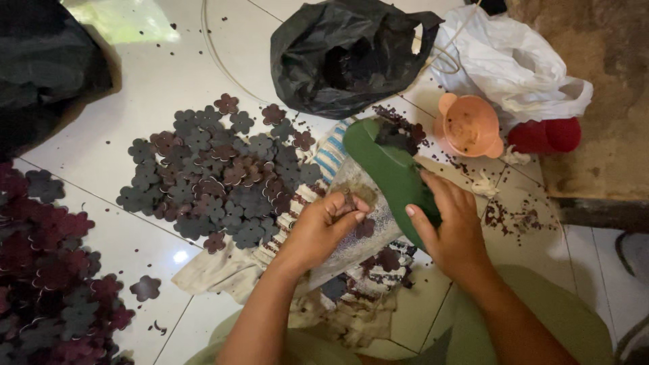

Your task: The person sits on the floor and sands the edges of small flower-shaped cut pieces one at a time using a green handheld electric sander, holding each piece against the sanding pad and setting it onto a growing pile of finished pieces.

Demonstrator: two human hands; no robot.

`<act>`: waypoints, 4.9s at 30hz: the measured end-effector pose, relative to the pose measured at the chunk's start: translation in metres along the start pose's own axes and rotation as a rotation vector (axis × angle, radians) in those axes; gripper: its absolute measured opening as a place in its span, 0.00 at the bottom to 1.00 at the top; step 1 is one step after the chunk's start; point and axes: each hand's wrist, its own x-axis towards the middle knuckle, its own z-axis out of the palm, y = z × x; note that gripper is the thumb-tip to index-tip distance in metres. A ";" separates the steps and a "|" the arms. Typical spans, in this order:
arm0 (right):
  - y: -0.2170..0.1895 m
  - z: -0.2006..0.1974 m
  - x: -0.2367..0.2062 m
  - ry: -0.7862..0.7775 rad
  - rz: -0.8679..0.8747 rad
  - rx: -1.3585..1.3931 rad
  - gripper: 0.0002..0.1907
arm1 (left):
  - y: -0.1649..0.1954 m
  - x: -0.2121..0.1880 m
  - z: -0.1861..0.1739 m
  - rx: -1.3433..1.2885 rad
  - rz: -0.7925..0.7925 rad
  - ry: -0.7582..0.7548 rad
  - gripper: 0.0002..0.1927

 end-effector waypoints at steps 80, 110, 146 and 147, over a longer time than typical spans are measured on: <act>0.006 -0.089 -0.065 0.734 0.168 1.074 0.55 | 0.019 -0.010 -0.006 0.738 0.197 -0.046 0.12; 0.013 -0.019 -0.127 -0.463 0.552 0.088 0.62 | 0.024 -0.008 -0.018 0.476 0.321 0.287 0.12; -0.118 0.097 0.035 -0.166 -0.439 -0.021 0.18 | 0.045 -0.023 -0.104 -0.229 0.209 0.589 0.17; -0.120 0.104 0.037 -0.191 -0.420 -0.033 0.16 | 0.044 -0.021 -0.102 -0.245 0.218 0.580 0.17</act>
